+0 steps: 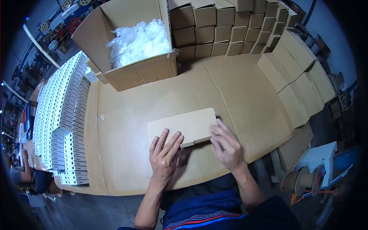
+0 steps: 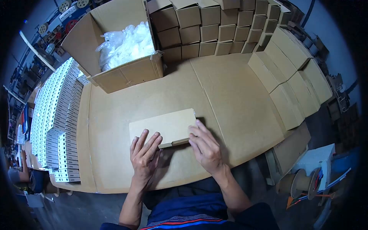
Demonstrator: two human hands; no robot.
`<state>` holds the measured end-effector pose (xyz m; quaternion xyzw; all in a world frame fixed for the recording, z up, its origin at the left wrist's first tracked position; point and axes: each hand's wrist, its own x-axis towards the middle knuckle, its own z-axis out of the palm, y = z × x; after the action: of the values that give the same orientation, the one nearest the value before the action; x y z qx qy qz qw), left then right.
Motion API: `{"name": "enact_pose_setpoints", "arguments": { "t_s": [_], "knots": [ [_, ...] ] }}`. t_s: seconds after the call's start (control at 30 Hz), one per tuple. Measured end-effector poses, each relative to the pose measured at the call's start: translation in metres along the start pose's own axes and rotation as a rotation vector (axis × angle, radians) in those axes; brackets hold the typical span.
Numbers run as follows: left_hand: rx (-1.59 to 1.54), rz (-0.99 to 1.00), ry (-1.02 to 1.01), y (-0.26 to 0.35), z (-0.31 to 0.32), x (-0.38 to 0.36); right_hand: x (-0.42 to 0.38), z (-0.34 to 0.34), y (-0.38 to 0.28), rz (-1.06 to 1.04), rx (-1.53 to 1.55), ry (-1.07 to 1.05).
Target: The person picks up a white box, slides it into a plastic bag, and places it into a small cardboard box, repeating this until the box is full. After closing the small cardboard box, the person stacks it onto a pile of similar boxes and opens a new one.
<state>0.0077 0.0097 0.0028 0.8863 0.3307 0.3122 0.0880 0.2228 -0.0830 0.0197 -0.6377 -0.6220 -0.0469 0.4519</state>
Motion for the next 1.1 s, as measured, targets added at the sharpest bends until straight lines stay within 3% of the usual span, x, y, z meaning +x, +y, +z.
{"name": "enact_pose_setpoints", "arguments": {
  "t_s": [0.07,0.2,0.67,1.1],
  "knots": [
    [-0.009,-0.003,-0.017,-0.001,-0.001,0.000,0.000,-0.001,0.003,-0.088,-0.009,-0.115],
    [-0.009,-0.002,0.030,-0.005,0.005,0.003,0.005,0.007,0.013,-0.110,0.036,-0.078],
    [-0.326,0.011,0.214,-0.048,0.015,0.043,0.030,0.052,-0.014,0.157,0.079,0.021],
    [-0.404,-0.068,0.084,-0.038,-0.005,0.049,0.021,0.076,-0.030,0.286,0.092,0.127]
  ]
}}
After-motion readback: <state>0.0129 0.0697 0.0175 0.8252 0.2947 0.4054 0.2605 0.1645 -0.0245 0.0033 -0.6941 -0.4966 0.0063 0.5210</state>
